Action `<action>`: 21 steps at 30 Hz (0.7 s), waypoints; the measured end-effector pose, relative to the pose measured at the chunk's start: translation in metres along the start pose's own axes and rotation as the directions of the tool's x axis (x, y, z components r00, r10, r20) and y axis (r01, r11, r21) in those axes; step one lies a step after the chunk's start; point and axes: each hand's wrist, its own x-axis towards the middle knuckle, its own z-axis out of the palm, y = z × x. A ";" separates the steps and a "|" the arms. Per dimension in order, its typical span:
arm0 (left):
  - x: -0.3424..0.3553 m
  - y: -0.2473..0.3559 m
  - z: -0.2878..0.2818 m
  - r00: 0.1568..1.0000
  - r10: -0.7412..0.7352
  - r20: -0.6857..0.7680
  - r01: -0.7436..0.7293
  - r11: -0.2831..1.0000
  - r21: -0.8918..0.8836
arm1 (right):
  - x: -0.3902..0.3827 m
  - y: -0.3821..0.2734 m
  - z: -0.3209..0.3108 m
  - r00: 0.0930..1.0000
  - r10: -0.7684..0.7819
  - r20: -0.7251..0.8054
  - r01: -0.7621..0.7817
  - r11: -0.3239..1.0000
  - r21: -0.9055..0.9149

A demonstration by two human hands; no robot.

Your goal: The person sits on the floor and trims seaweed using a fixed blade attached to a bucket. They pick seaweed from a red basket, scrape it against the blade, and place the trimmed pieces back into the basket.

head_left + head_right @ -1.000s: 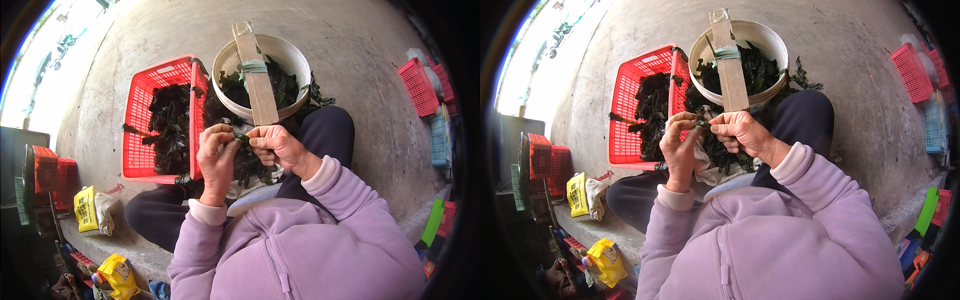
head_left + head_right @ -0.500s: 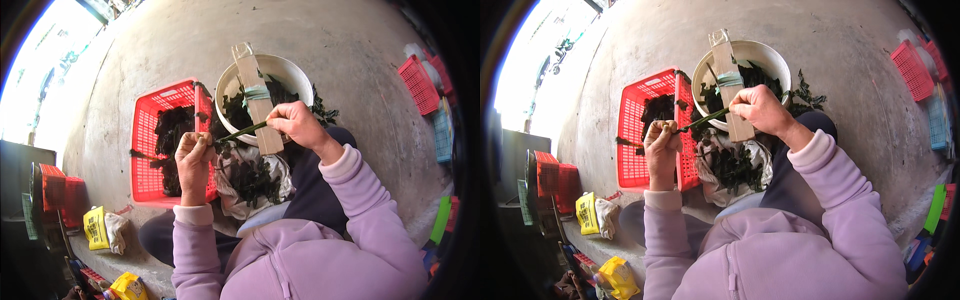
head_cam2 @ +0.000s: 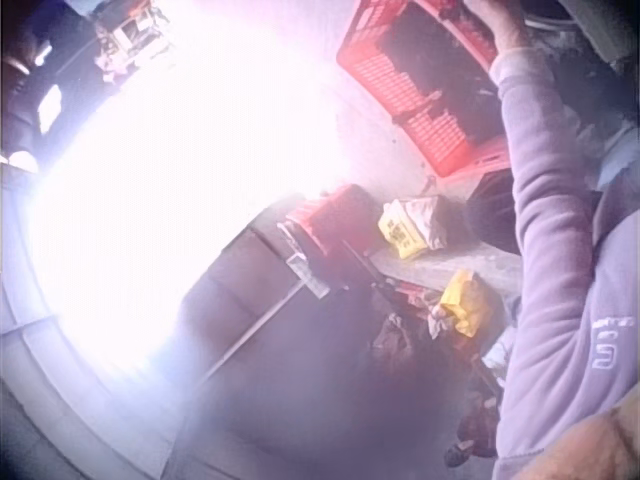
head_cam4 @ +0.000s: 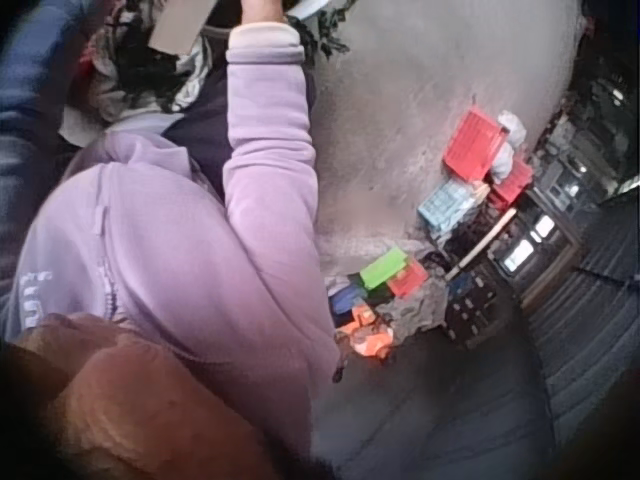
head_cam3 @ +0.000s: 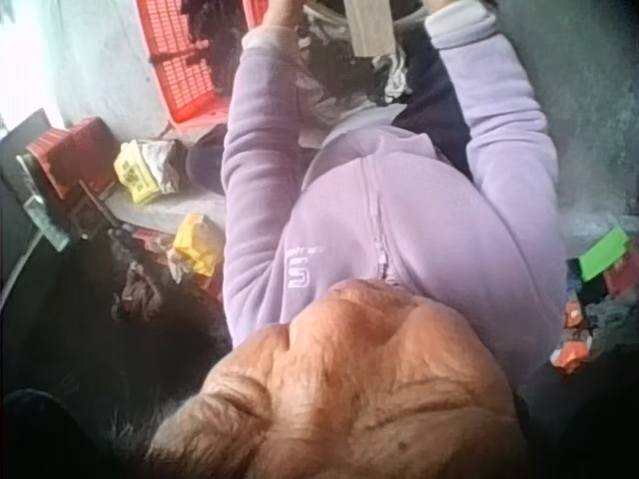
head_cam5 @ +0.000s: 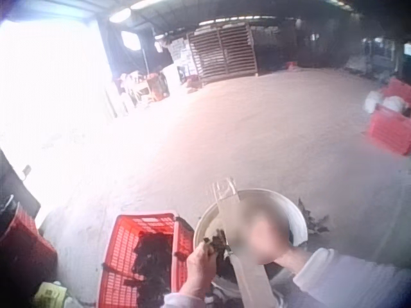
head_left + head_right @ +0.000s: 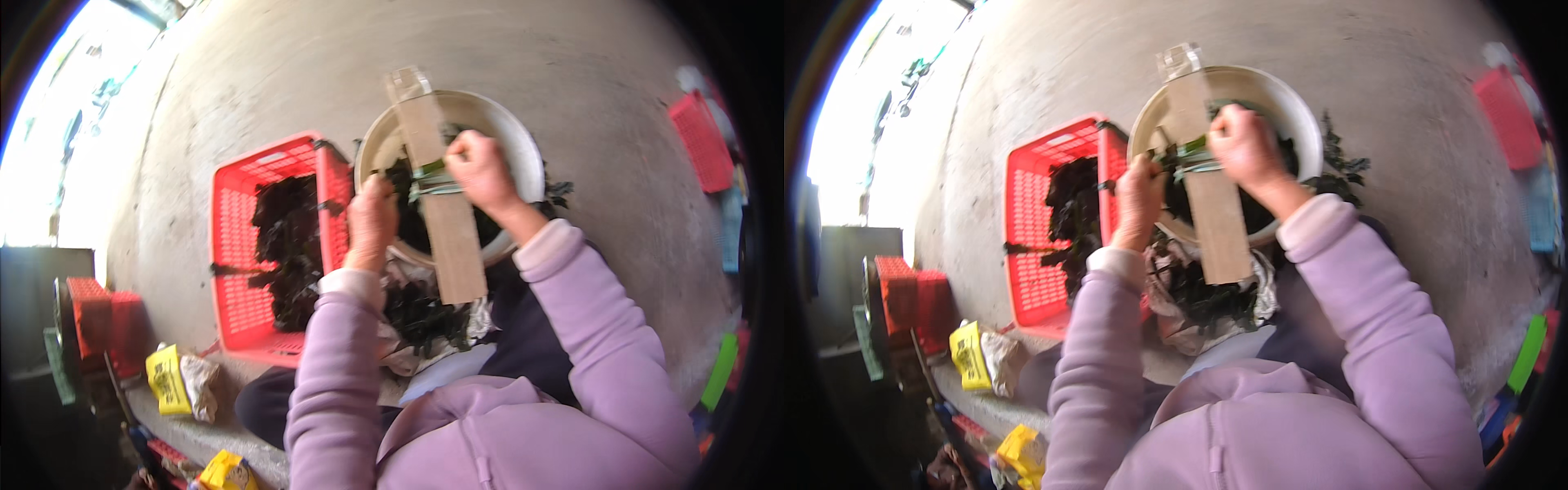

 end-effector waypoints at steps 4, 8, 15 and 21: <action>-0.001 -0.001 0.006 1.000 0.012 0.006 -0.011 0.976 -0.219 | -0.006 0.007 -0.025 0.873 0.461 0.158 -0.487 0.816 0.311; -0.014 -0.005 -0.019 0.970 -0.157 0.184 0.239 0.491 -0.838 | -0.011 -0.001 -0.054 0.988 0.100 0.121 -0.092 0.993 -0.072; -0.061 -0.101 -0.071 0.786 -0.619 -0.020 0.461 0.607 -0.648 | -0.042 -0.025 -0.042 0.693 0.393 0.604 -0.611 0.766 0.202; -0.081 -0.216 -0.086 0.600 -0.799 -0.039 0.707 0.552 -0.442 | -0.042 -0.027 -0.039 0.597 0.548 0.585 -0.717 0.693 0.083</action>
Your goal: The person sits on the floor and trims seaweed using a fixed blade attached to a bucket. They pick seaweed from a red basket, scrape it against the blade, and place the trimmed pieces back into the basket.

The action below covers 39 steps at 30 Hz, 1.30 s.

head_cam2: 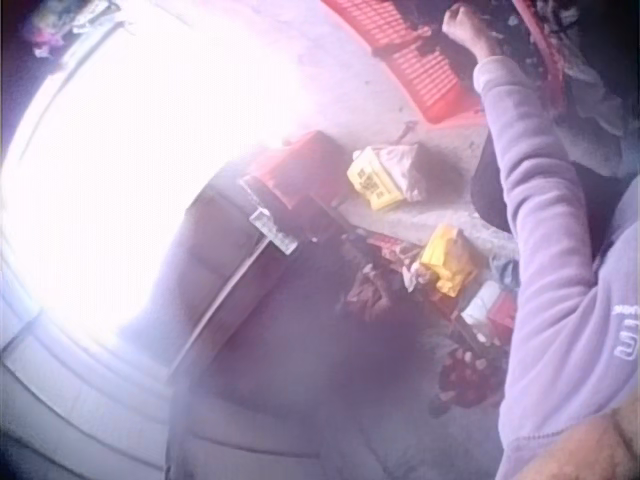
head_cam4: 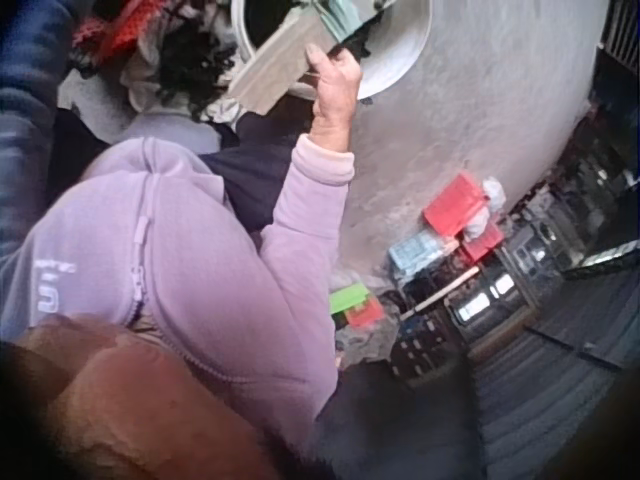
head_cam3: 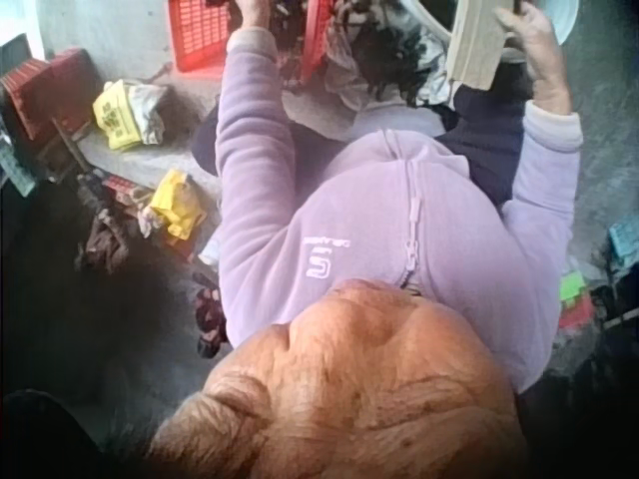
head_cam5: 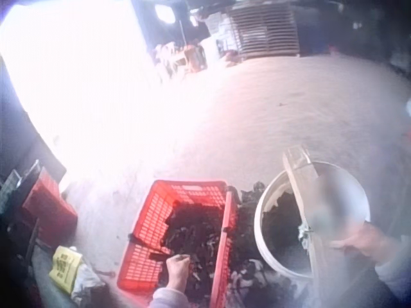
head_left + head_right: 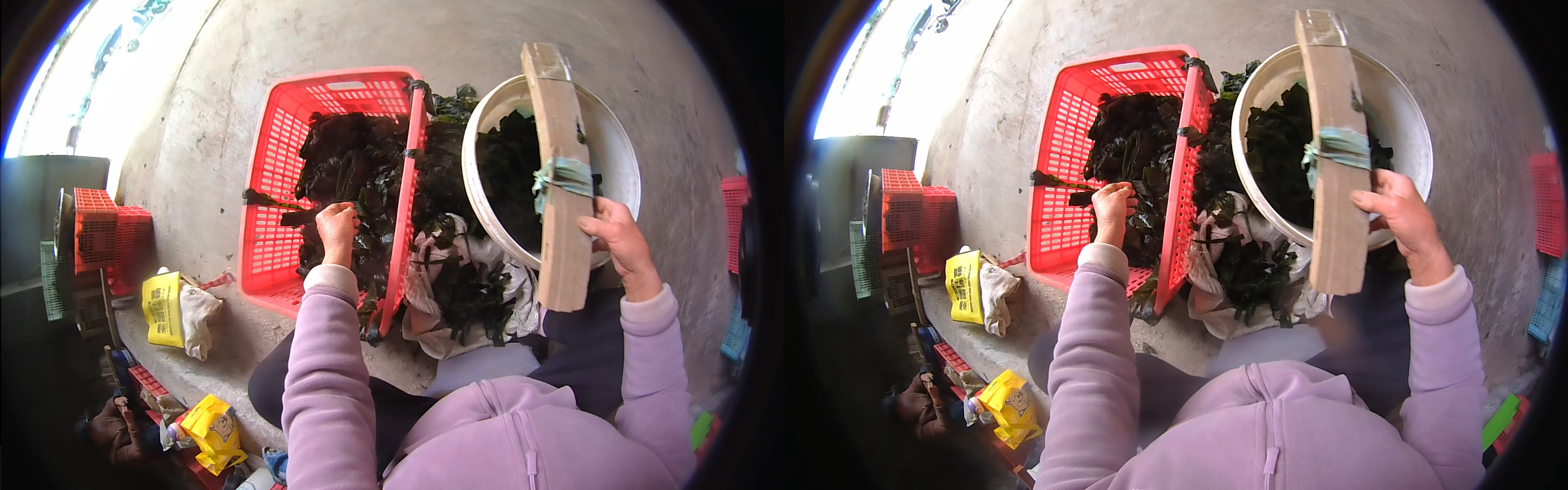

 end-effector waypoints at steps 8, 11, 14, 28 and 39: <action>0.082 -0.048 0.006 0.898 0.434 0.073 -0.377 0.671 0.638 | -0.001 0.005 -0.007 0.997 0.078 0.004 -0.078 0.990 0.117; 0.110 -0.044 0.026 0.917 0.393 0.065 -0.327 0.649 0.687 | 0.001 0.007 -0.007 0.994 0.107 -0.031 -0.102 0.986 0.128; 0.115 -0.044 0.034 0.774 0.632 -0.038 -0.520 0.668 0.532 | 0.002 0.008 -0.006 0.991 0.120 -0.066 -0.109 0.983 0.148; 0.068 0.038 -0.007 0.846 0.459 0.270 -0.487 0.872 0.043 | -0.047 0.013 0.015 0.811 -0.318 -0.492 0.172 0.932 -0.319; -0.157 0.232 -0.148 0.664 0.719 0.203 -0.719 0.689 -0.088 | -0.074 -0.104 0.148 0.663 -0.729 0.169 0.746 0.661 -0.072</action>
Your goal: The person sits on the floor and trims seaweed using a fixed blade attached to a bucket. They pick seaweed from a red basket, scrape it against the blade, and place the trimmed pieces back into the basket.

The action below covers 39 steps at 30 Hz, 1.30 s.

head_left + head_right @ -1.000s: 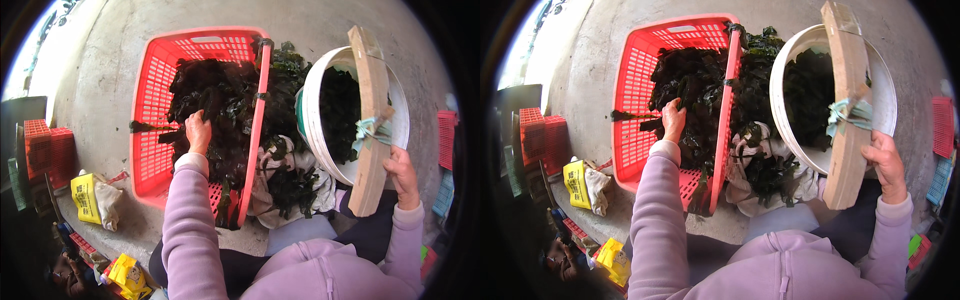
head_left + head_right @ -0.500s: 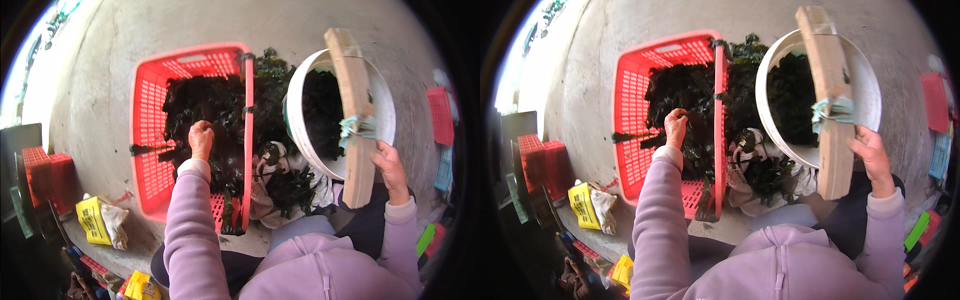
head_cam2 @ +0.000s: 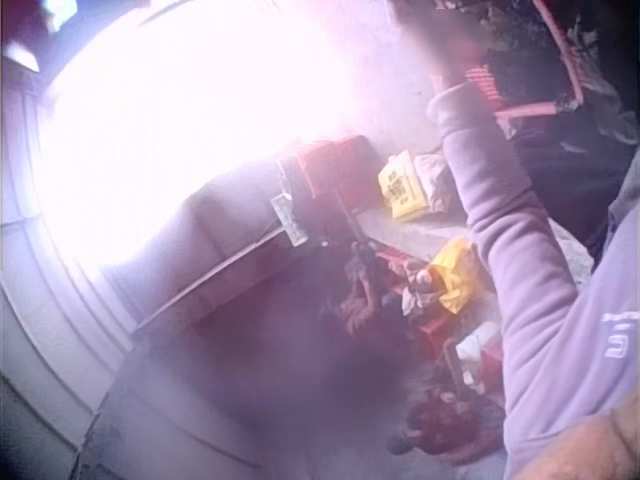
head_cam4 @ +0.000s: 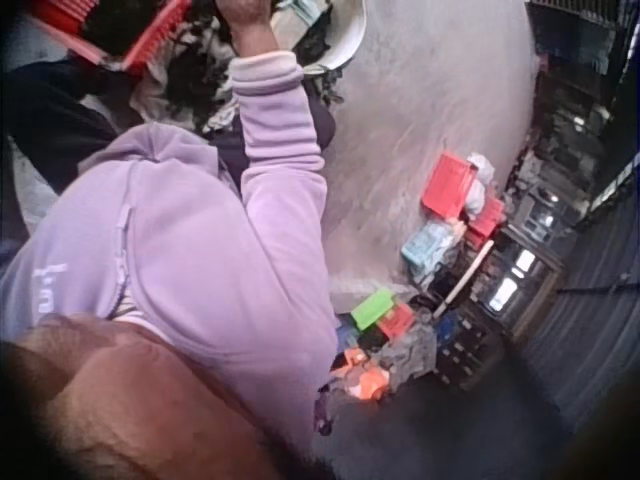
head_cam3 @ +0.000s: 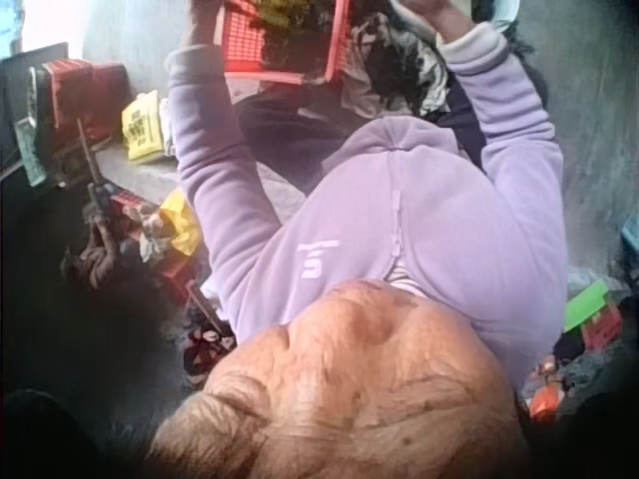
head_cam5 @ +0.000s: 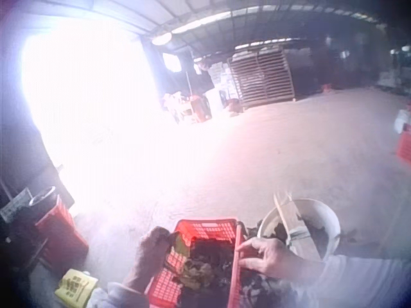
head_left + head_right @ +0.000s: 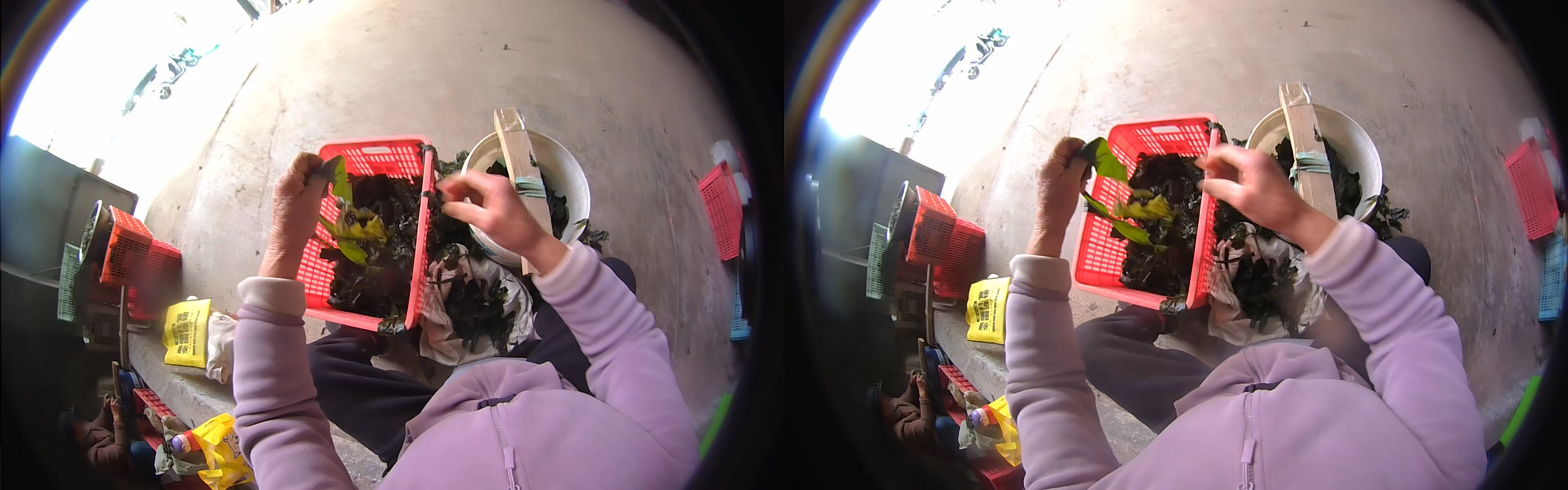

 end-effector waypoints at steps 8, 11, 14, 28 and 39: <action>-0.005 0.136 -0.034 0.952 0.307 0.024 -0.307 0.939 0.153 | 0.070 -0.082 0.048 0.897 -0.347 0.274 0.249 0.908 0.337; 0.001 0.162 -0.051 0.813 0.582 0.019 -0.539 0.739 0.404 | 0.054 -0.083 0.044 0.926 -0.197 0.322 0.030 0.889 0.458; 0.004 0.178 -0.066 0.860 0.509 -0.044 -0.502 0.858 0.113 | 0.036 -0.079 0.034 0.920 -0.103 0.379 -0.147 0.805 0.575; -0.128 -0.022 0.060 0.799 -0.383 0.463 0.544 0.789 -0.287 | -0.045 -0.064 0.016 0.948 0.237 0.213 -0.297 0.900 0.320; -0.151 -0.033 0.140 0.906 -0.350 0.239 0.292 0.107 -0.950 | -0.132 -0.010 -0.007 0.866 0.471 0.168 -0.498 0.782 0.375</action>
